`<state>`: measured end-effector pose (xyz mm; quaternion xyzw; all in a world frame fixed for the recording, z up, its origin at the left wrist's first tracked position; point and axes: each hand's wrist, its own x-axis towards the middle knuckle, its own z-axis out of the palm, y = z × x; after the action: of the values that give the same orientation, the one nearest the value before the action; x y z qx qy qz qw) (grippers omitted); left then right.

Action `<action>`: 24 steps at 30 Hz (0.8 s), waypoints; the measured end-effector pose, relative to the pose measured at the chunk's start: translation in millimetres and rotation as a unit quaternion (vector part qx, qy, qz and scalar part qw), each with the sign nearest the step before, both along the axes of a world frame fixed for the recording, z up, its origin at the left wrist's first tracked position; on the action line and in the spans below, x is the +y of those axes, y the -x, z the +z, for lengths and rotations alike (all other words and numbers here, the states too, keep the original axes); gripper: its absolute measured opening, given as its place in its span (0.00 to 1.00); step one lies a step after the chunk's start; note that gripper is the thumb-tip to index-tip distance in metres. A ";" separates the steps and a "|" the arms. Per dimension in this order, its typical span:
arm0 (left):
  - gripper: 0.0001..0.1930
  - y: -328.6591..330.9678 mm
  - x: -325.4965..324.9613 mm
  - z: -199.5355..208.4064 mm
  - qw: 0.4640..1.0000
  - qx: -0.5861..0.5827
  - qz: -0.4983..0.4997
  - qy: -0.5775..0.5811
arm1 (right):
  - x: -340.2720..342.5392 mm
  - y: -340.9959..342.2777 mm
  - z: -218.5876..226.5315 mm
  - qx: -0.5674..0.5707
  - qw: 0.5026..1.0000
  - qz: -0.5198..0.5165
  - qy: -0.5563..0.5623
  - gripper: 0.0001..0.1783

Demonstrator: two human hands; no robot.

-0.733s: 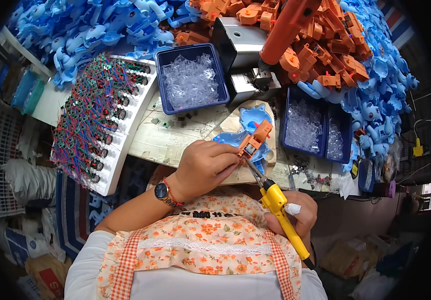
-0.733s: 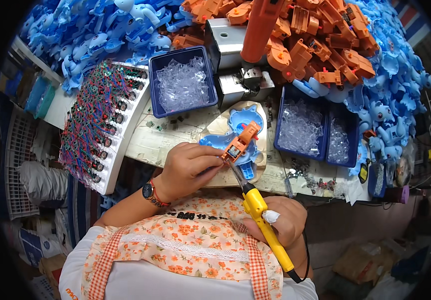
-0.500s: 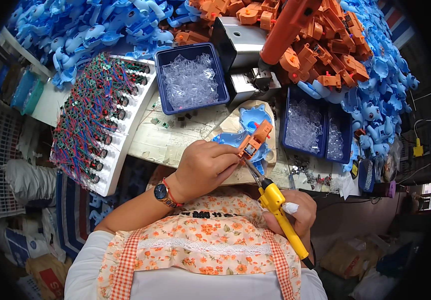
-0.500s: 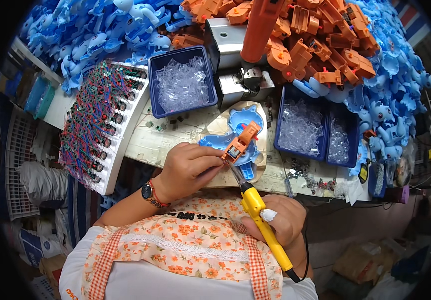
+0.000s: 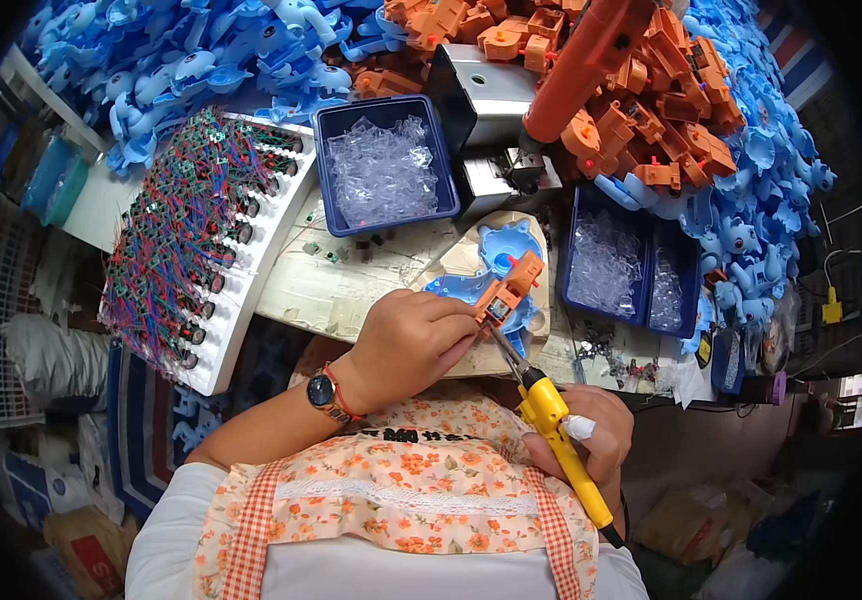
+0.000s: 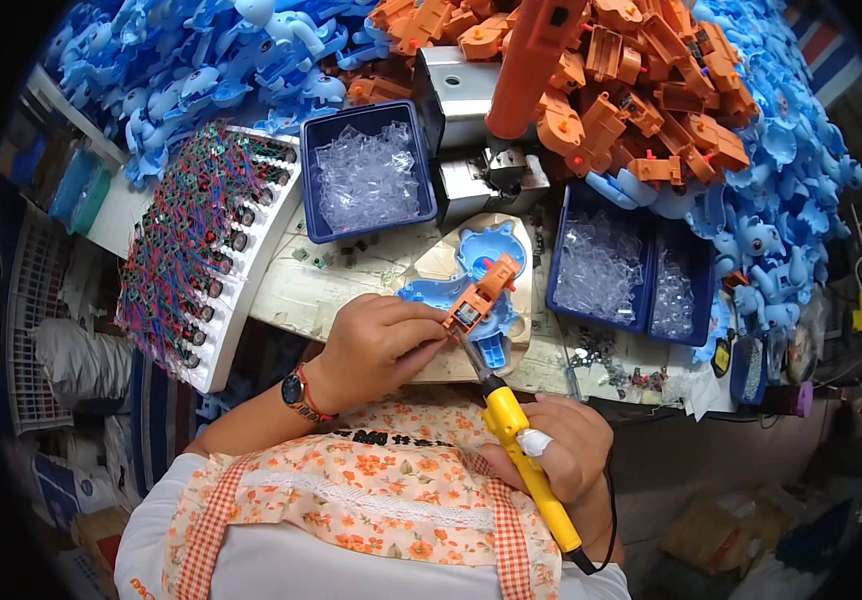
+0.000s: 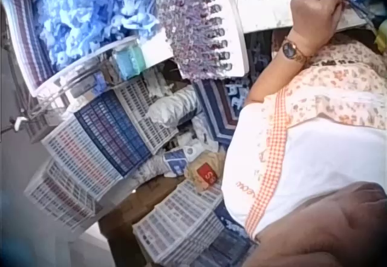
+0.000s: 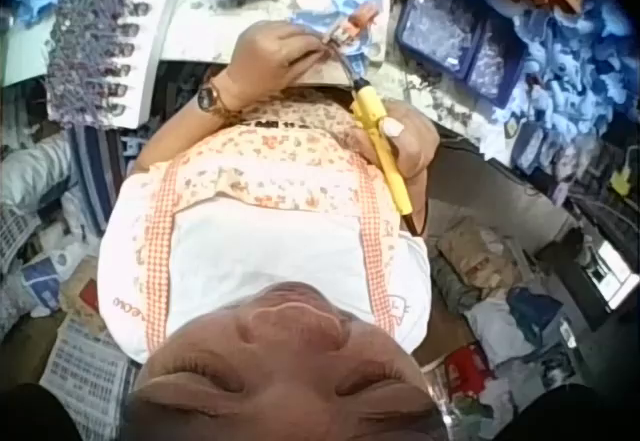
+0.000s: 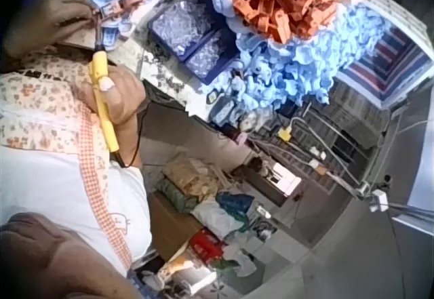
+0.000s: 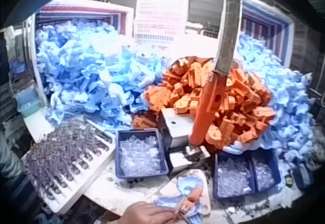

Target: Assembling blue toy ponies by attaching orange components using a handheld tool.

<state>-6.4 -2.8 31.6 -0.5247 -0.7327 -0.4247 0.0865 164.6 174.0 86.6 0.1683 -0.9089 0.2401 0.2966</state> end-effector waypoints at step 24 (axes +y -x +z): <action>0.06 -1.8 0.5 -1.2 1.000 -0.009 0.012 0.008 | 2.9 1.2 -2.8 -0.017 1.000 0.010 -0.022 0.33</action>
<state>-4.6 -2.3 30.4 -0.5127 -0.7430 -0.4225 0.0812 163.4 176.8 83.7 0.1799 -0.9169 0.2262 0.2753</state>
